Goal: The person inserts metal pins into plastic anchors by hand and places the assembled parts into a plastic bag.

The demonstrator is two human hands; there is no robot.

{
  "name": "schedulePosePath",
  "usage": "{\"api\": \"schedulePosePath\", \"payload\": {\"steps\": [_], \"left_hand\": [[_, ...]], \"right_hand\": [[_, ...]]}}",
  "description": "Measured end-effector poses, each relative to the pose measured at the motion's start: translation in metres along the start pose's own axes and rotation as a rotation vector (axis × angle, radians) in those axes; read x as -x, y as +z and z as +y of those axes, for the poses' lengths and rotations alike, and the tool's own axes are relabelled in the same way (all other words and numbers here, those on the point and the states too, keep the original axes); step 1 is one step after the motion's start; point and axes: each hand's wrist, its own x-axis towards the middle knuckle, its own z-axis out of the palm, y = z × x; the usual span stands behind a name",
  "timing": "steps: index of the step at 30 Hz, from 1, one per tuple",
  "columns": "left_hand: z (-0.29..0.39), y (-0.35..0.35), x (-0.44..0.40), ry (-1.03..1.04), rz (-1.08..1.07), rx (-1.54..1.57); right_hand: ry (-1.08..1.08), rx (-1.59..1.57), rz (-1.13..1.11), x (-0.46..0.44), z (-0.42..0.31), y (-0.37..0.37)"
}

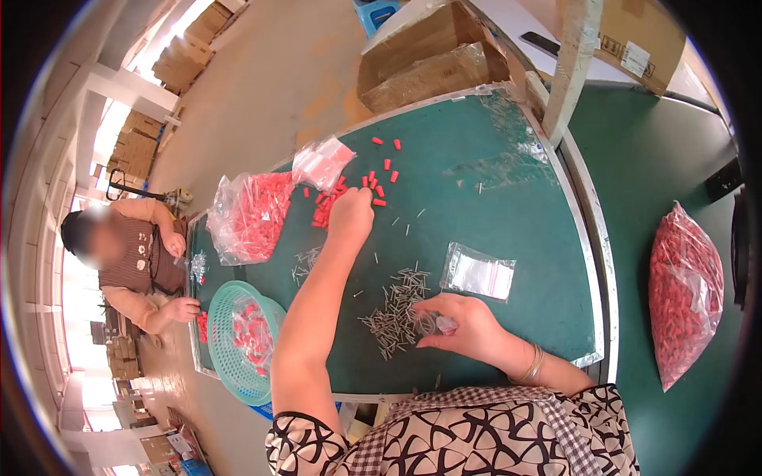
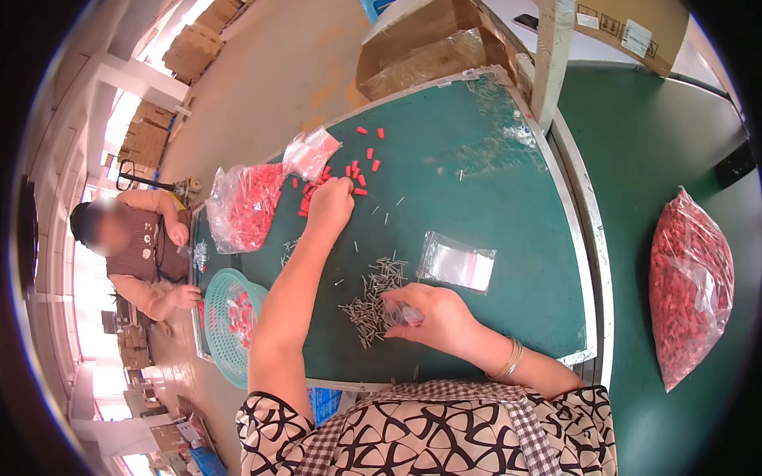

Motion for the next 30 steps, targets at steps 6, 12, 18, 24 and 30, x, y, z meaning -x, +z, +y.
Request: {"api": "schedulePosePath", "payload": {"steps": [6,12,18,24,30], "left_hand": [[0.066,-0.079,0.071,-0.54,-0.093,1.252],[0.117,-0.117,0.135,-0.2,-0.125,1.217],[0.122,-0.124,0.143,-0.161,-0.069,1.134],[0.128,-0.121,0.142,-0.039,0.011,1.033],[0.077,-0.083,0.128,-0.512,0.166,0.808]], "right_hand": [[0.127,-0.095,0.087,0.0,0.007,0.001],[0.15,-0.155,0.122,0.002,0.008,0.009],[0.146,-0.188,0.092,0.003,0.005,0.009],[0.112,-0.206,0.086,0.005,0.003,0.008],[0.087,-0.233,0.068,0.005,-0.005,0.004]]}}
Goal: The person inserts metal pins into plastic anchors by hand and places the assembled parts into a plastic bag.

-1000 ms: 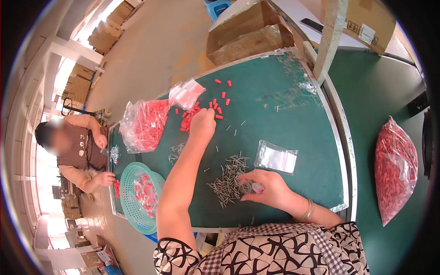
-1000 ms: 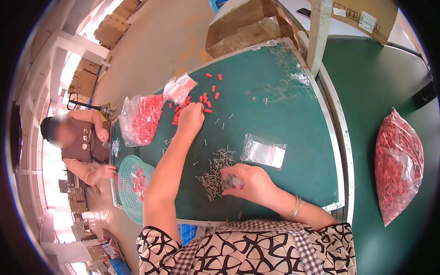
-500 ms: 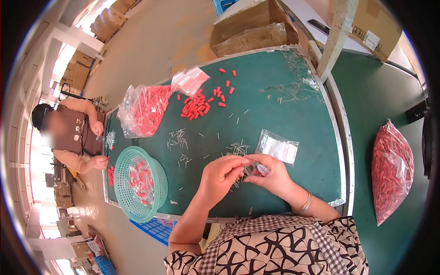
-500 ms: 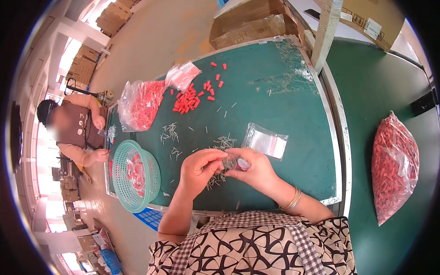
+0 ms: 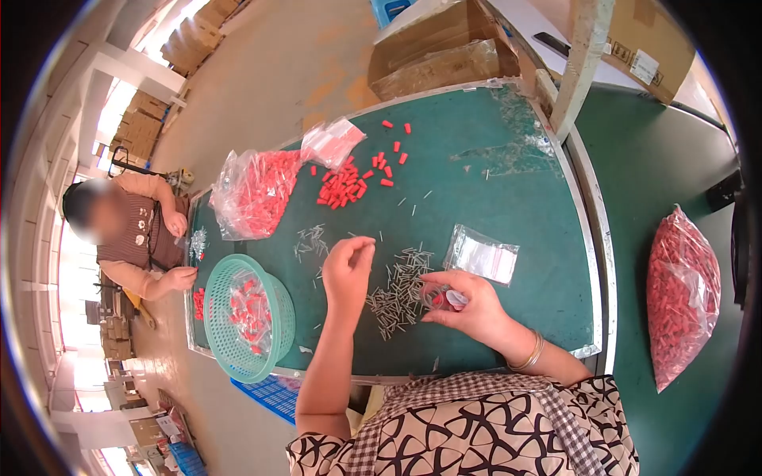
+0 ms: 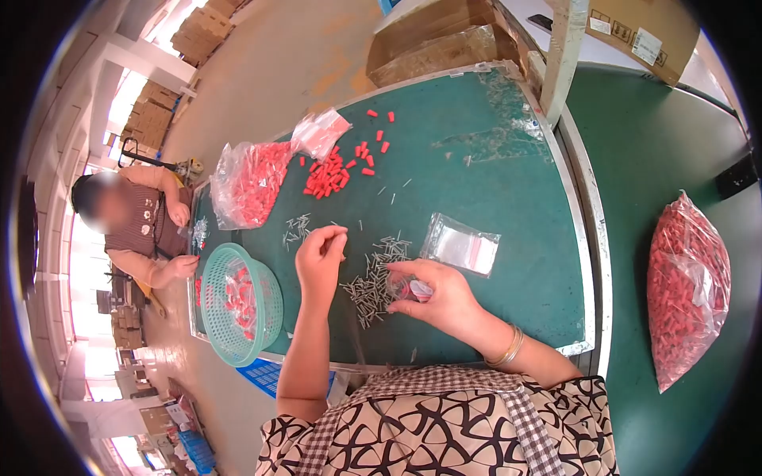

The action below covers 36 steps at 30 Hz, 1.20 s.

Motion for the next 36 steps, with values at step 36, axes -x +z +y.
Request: {"api": "schedulePosePath", "payload": {"steps": [36], "left_hand": [[-0.015,0.073,-0.112,0.113,-0.396,-0.636]], "right_hand": [[-0.077,0.045,-0.028,0.002,0.0,-0.002]]}}
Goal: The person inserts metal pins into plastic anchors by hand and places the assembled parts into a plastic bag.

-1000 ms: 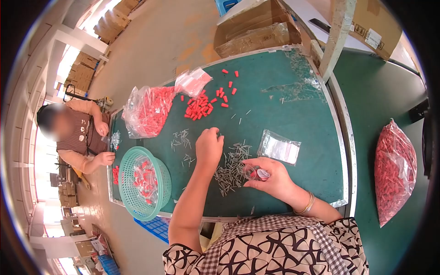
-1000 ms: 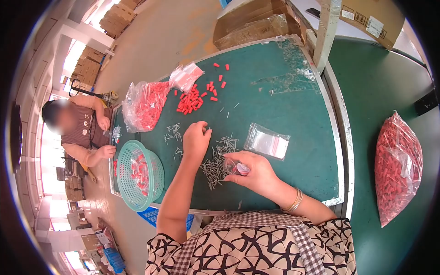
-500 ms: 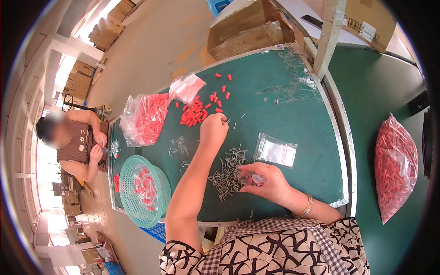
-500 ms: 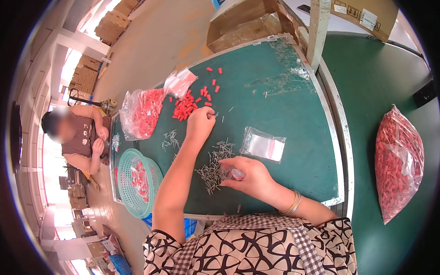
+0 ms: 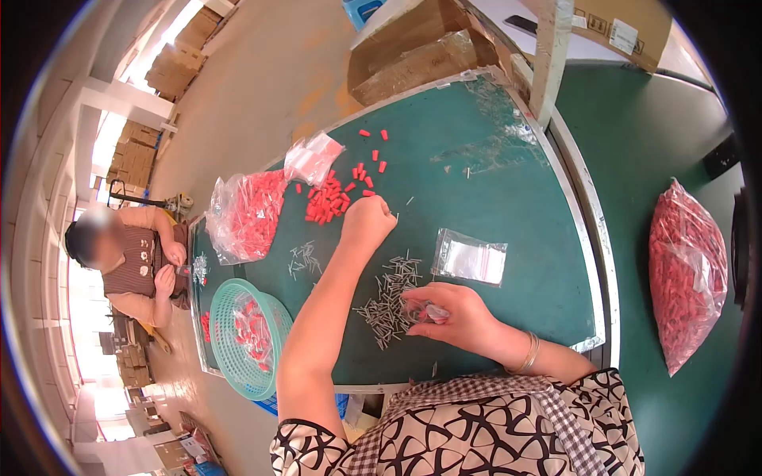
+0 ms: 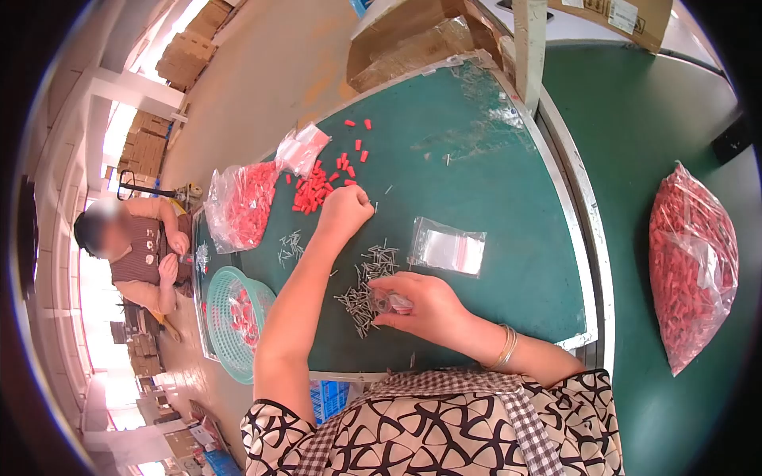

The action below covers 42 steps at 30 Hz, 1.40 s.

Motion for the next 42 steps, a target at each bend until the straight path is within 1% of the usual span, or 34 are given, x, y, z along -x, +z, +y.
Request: {"api": "schedulePosePath", "payload": {"steps": [3,6,10,12,15,18,21,24,25,27,30,31,33,34,36,37,40,42], "left_hand": [[0.007,-0.003,0.008,-0.043,0.01,0.144],[0.016,0.003,0.013,-0.007,0.061,0.039],[0.025,0.01,0.011,0.03,0.041,-0.058],[0.024,0.017,0.006,0.061,0.048,-0.14],[0.027,0.019,0.003,0.091,0.078,-0.17],[0.017,0.0,0.015,0.044,0.062,0.135],[0.03,-0.05,0.06,-0.163,-0.091,0.701],[0.039,-0.062,0.113,0.005,0.002,0.785],[0.045,-0.063,0.127,0.033,0.009,0.832],[0.054,-0.065,0.141,0.198,-0.009,0.757],[0.057,-0.065,0.149,0.207,0.008,0.737],[0.054,-0.063,0.15,0.218,0.07,0.725],[0.045,-0.055,0.154,0.239,0.184,0.696],[0.048,-0.053,0.156,0.292,0.206,0.643],[0.058,-0.043,0.16,0.393,0.25,0.535],[0.065,-0.039,0.163,0.345,0.212,0.551],[0.076,-0.034,0.17,0.209,0.109,0.615],[0.069,-0.03,0.167,0.213,0.143,0.547]], "right_hand": [[-0.025,0.022,-0.006,0.002,0.002,0.003],[-0.022,0.057,-0.031,0.002,-0.001,0.003],[-0.034,0.058,-0.026,0.002,0.002,0.003],[-0.031,0.048,-0.018,0.002,0.001,0.003],[-0.028,0.03,-0.007,0.0,0.001,0.002],[-0.011,-0.003,0.043,0.0,0.004,0.0],[0.052,-0.041,0.107,-0.001,0.004,-0.003],[0.084,-0.067,0.126,-0.003,0.007,0.0],[0.088,-0.071,0.127,-0.003,0.008,0.001],[0.086,-0.024,0.14,-0.002,0.007,0.003],[0.03,0.066,0.148,-0.002,0.01,0.003],[0.003,0.097,0.152,-0.003,0.011,0.003],[0.023,0.075,0.154,-0.003,0.007,0.003],[0.034,0.061,0.155,-0.003,0.006,0.003],[-0.078,0.191,0.211,-0.003,0.012,0.004],[-0.134,0.255,0.237,-0.003,0.014,0.004],[-0.157,0.342,0.267,-0.001,0.012,0.003],[-0.141,0.321,0.261,-0.001,0.012,0.004]]}}
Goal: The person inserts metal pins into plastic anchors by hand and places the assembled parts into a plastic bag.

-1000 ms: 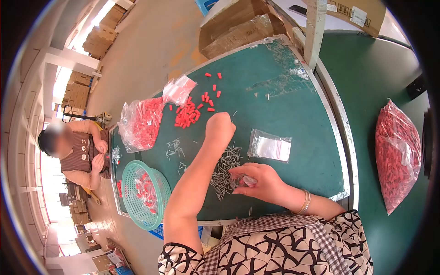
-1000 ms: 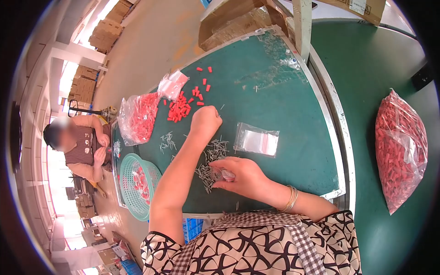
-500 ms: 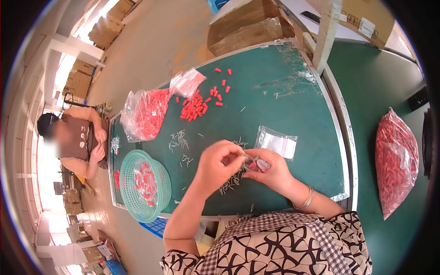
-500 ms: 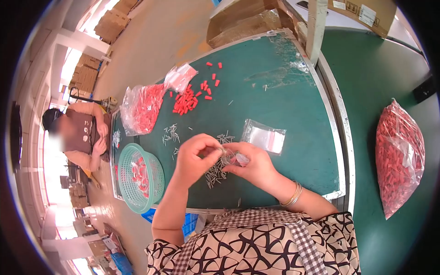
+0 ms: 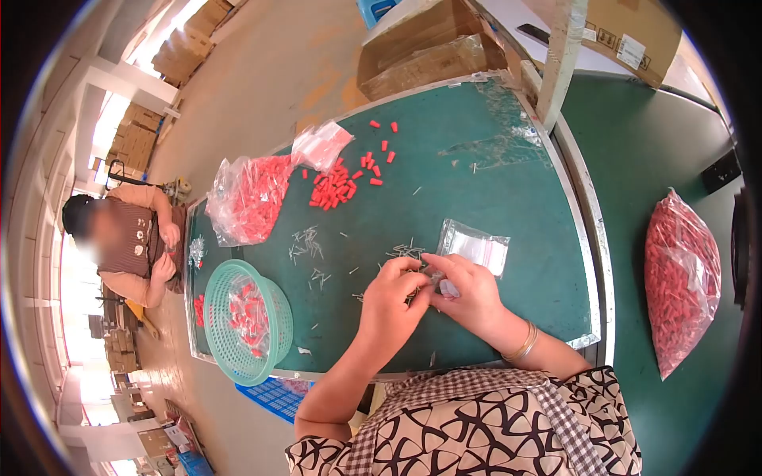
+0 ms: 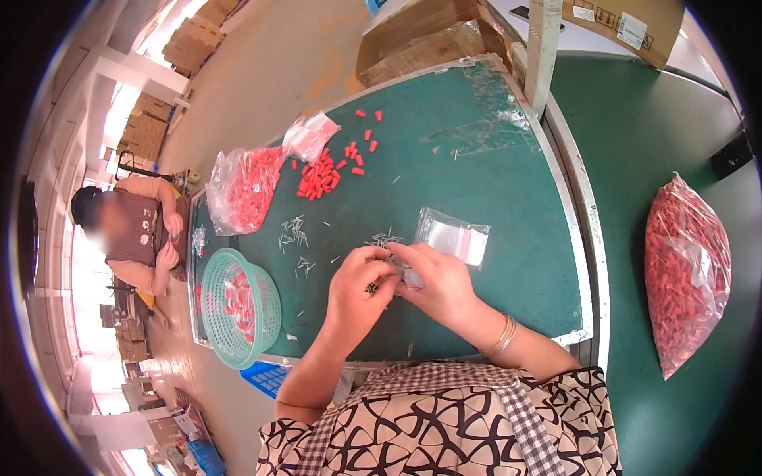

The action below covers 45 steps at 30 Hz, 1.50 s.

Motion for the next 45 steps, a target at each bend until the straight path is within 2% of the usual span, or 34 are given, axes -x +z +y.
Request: {"api": "schedulePosePath", "payload": {"steps": [4,7,11,14,17,23,32,35,38,45], "left_hand": [[-0.001,-0.015,-0.003,0.038,0.001,-0.072],[0.003,-0.03,-0.006,0.257,0.082,-0.286],[-0.007,-0.034,-0.007,0.323,-0.053,-0.398],[-0.004,-0.036,-0.008,0.356,-0.036,-0.364],[-0.007,-0.036,-0.008,0.327,-0.076,-0.274],[-0.01,-0.016,-0.005,0.01,0.0,0.097],[-0.016,-0.008,-0.007,-0.015,0.004,0.035],[-0.018,-0.007,-0.007,-0.06,-0.007,0.157],[-0.018,-0.008,-0.006,-0.206,-0.036,0.373],[-0.014,-0.004,-0.006,-0.148,-0.003,0.283]], "right_hand": [[0.105,-0.104,-0.029,-0.003,-0.007,-0.005],[0.164,-0.279,-0.011,-0.004,-0.003,-0.007],[0.149,-0.237,0.022,-0.006,0.0,-0.003],[0.132,-0.228,0.029,-0.003,-0.002,-0.002],[0.143,-0.249,-0.007,-0.004,0.001,-0.001],[0.218,-0.314,-0.033,-0.001,-0.001,-0.001],[0.204,-0.274,0.008,-0.001,-0.001,0.0],[0.221,-0.313,0.018,-0.001,-0.001,-0.001],[0.211,-0.285,0.0,-0.002,-0.004,-0.004],[0.287,-0.38,0.018,-0.003,-0.004,-0.002]]}}
